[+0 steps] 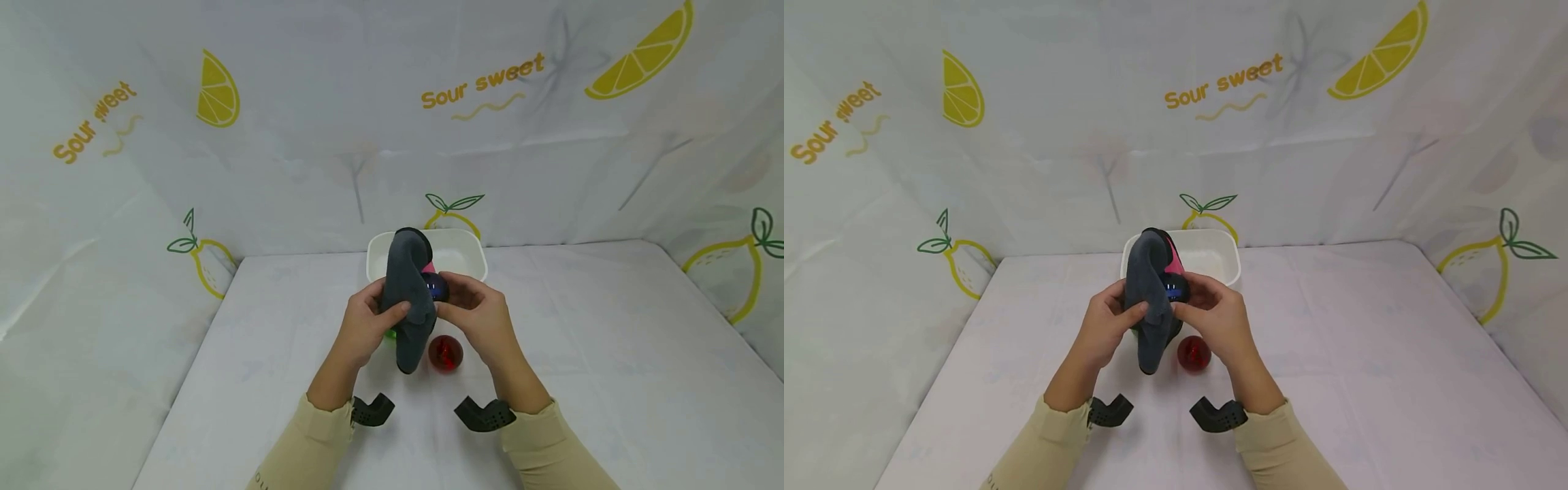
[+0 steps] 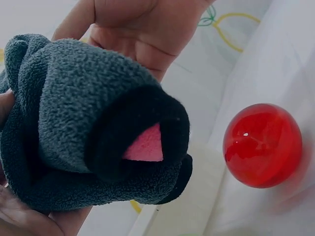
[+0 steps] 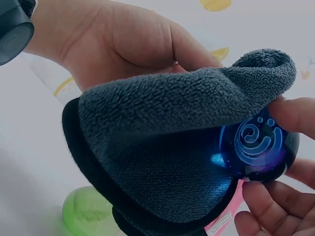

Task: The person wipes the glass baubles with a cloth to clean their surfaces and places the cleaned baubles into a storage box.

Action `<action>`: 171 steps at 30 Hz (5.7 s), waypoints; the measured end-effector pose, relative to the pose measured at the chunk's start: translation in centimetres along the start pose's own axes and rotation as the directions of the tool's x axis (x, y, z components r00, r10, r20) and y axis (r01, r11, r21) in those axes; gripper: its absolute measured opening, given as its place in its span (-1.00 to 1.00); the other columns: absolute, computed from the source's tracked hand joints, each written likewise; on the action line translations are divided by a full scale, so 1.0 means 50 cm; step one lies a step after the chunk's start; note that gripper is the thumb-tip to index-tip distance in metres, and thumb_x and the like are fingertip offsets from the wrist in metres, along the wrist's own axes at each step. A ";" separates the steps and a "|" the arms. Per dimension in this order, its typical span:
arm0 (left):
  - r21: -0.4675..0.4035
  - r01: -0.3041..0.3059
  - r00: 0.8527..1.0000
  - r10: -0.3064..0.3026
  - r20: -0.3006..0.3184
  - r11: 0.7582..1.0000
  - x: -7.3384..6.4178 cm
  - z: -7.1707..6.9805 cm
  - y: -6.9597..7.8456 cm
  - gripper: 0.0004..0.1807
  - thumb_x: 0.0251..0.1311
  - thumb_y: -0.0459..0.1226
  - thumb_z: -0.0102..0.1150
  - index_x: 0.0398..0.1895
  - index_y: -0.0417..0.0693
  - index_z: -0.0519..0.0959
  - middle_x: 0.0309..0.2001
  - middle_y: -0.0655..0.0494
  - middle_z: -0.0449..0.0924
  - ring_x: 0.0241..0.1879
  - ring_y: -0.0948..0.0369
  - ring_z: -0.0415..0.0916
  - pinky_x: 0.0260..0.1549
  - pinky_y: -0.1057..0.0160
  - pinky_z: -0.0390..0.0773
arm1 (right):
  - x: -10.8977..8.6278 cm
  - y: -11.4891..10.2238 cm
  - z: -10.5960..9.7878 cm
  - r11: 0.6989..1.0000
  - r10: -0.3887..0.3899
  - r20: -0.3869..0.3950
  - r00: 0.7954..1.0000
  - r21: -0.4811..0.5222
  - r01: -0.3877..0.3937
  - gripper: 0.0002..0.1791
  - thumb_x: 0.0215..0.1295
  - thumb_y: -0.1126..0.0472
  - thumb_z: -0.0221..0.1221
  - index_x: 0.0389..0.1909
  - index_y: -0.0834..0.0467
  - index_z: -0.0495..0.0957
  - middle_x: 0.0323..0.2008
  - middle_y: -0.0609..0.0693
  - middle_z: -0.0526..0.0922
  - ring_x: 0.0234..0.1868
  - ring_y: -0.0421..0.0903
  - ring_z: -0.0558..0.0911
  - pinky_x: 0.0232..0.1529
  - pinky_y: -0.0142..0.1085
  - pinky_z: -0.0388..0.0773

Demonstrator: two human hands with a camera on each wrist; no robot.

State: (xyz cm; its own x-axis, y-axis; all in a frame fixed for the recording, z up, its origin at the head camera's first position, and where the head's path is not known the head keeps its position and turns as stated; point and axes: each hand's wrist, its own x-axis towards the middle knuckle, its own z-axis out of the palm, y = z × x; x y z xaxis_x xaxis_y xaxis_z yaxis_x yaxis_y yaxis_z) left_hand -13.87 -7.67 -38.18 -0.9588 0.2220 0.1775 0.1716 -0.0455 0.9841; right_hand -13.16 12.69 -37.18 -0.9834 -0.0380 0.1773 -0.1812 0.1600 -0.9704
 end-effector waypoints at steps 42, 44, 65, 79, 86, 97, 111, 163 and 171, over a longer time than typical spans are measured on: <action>0.055 -0.067 0.996 0.063 0.069 0.996 -0.008 0.000 0.004 -0.40 0.17 -0.19 0.38 0.30 -0.02 0.47 0.09 -0.05 0.61 0.03 0.09 0.60 0.06 0.13 0.60 | 0.003 -0.001 0.010 0.953 0.186 0.126 0.974 0.217 -0.210 -0.67 0.51 0.00 -0.02 -0.21 0.20 0.47 -0.53 -0.07 0.51 -0.54 -0.15 0.50 -0.36 -0.31 0.57; 0.058 -0.059 0.997 0.055 0.062 0.997 -0.007 -0.001 0.003 -0.39 0.15 -0.17 0.39 0.30 0.00 0.47 0.10 -0.04 0.60 0.04 0.09 0.59 0.07 0.12 0.60 | 0.003 -0.001 0.009 0.958 0.166 0.125 0.978 0.213 -0.190 -0.67 0.51 0.02 -0.01 -0.14 0.24 0.48 -0.50 -0.08 0.53 -0.52 -0.17 0.52 -0.32 -0.32 0.58; 0.083 -0.030 0.999 0.029 0.022 0.996 -0.005 -0.004 0.001 -0.39 0.20 -0.12 0.34 0.32 -0.01 0.45 0.09 -0.05 0.61 0.06 0.10 0.59 0.08 0.10 0.58 | -0.003 0.005 0.004 0.993 -0.054 0.122 0.991 0.110 0.040 -0.52 0.39 0.26 0.12 0.32 0.13 0.43 -0.10 0.04 0.60 -0.16 -0.09 0.62 -0.10 -0.31 0.65; 0.078 -0.044 0.999 0.044 0.006 0.996 -0.004 -0.006 -0.003 -0.44 0.25 -0.10 0.28 0.29 -0.07 0.47 0.09 -0.10 0.61 0.02 0.07 0.59 0.08 0.06 0.59 | -0.008 0.008 0.007 0.987 -0.158 -0.005 0.988 0.029 0.158 -0.49 0.09 0.37 0.40 0.08 0.20 0.48 -0.08 0.09 0.61 -0.12 -0.09 0.60 -0.09 -0.38 0.63; 0.058 -0.087 0.996 0.087 -0.004 0.995 -0.004 -0.009 -0.001 -0.46 0.26 -0.11 0.27 0.27 -0.09 0.48 0.05 -0.14 0.63 -0.04 0.10 0.60 -0.01 0.13 0.63 | -0.009 0.002 0.014 0.989 -0.143 -0.039 0.989 0.018 0.144 -0.52 0.07 0.35 0.42 0.04 0.19 0.52 -0.08 0.08 0.64 -0.14 -0.09 0.63 -0.08 -0.37 0.64; 0.101 -0.077 0.997 0.080 -0.018 0.992 -0.003 -0.007 -0.007 -0.51 0.20 -0.25 0.34 0.22 -0.06 0.53 0.00 -0.05 0.67 -0.05 0.12 0.62 -0.02 0.15 0.64 | -0.006 -0.003 0.025 1.000 0.027 -0.065 0.998 0.003 -0.027 -0.63 0.28 0.17 0.30 0.05 0.17 0.49 -0.15 0.16 0.62 -0.27 -0.10 0.66 -0.17 -0.39 0.65; 0.092 -0.090 0.995 0.093 -0.036 0.992 -0.006 -0.004 -0.003 -0.51 0.18 -0.21 0.37 0.20 -0.03 0.55 -0.01 -0.04 0.67 -0.04 0.11 0.61 -0.04 0.15 0.65 | -0.009 -0.001 0.024 0.996 -0.009 0.018 1.000 -0.092 0.011 -0.65 0.46 0.03 0.10 0.01 0.23 0.46 -0.24 0.18 0.65 -0.34 -0.09 0.65 -0.18 -0.24 0.68; 0.120 -0.106 0.994 0.101 0.044 0.987 -0.008 -0.002 0.002 -0.51 0.18 -0.32 0.35 0.20 -0.08 0.55 0.01 -0.06 0.68 -0.04 0.10 0.66 -0.01 0.18 0.64 | 0.002 0.000 0.004 0.967 0.167 0.057 0.984 0.186 -0.175 -0.54 0.52 -0.03 -0.03 0.11 0.28 0.45 -0.47 -0.12 0.60 -0.47 -0.18 0.57 -0.17 -0.34 0.64; 0.140 -0.095 0.995 0.095 0.010 0.986 -0.006 0.000 0.000 -0.49 0.16 -0.28 0.37 0.22 -0.03 0.55 0.03 -0.01 0.68 -0.02 0.13 0.65 0.00 0.17 0.63 | 0.000 -0.001 0.009 0.962 0.182 0.097 0.979 0.191 -0.197 -0.64 0.57 -0.02 -0.13 0.04 0.21 0.33 -0.45 -0.10 0.58 -0.45 -0.16 0.57 -0.20 -0.34 0.64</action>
State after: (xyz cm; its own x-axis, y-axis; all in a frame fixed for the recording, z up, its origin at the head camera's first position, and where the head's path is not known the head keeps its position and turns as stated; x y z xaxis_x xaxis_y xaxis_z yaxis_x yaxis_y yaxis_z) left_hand -13.57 -7.74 -38.24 -0.9358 0.2267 0.2699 0.2921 0.0700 0.9538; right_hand -13.14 12.25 -37.20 -0.9944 -0.1037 -0.0186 0.0215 -0.0268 -0.9994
